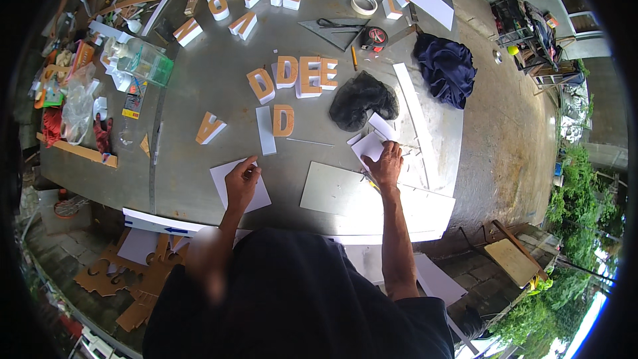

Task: Cutting out and assembling letters for a sign from foam board.

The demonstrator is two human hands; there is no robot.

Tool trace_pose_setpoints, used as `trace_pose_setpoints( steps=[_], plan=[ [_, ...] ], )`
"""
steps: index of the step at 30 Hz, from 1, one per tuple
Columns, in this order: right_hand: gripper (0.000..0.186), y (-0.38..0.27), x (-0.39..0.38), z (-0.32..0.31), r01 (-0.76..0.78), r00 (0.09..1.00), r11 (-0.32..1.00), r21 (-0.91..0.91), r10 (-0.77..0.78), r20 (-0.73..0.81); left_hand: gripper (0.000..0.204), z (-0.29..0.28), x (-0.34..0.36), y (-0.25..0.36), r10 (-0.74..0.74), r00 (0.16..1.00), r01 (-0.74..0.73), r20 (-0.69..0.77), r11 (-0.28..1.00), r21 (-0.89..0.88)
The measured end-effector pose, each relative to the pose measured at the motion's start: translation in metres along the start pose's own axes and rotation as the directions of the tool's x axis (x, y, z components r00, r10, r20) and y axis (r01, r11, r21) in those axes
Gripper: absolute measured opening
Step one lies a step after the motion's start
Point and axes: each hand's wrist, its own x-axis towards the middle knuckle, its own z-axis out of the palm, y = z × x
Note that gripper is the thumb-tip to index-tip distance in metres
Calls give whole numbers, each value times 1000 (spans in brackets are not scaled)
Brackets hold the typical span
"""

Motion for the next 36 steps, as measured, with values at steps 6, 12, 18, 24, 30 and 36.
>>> trace_pose_setpoints(
  steps=[6, 12, 18, 24, 30, 36],
  plan=[
    [35, -6, 1, -8, 31, 996, 939, 342, -1, -87, 32, 0, -1, -1, -3, 1000, 2, 15, 1000, 24],
    [30, -17, -6, -22, -123, 989, 813, 569, 147, 4, 31, 1, -5, -2, 22, 999, -21, 29, 1000, -17],
    [32, -35, -37, -25, -235, 972, 594, 769, 148, 182, 31, 9, -14, 5, 70, 992, -73, 103, 997, 22],
    [36, -43, -79, -9, -270, 961, 602, 751, 128, 243, 32, 19, -24, 11, 111, 985, -114, 133, 993, 19],
    [33, -34, -106, 17, -314, 946, 673, 669, 166, 277, 31, 39, -26, 11, 219, 940, -248, 261, 966, 80],
    [29, -28, -107, 28, -256, 965, 665, 701, 134, 225, 35, 82, -14, 13, 449, 836, -512, 314, 845, 153]
  ],
)
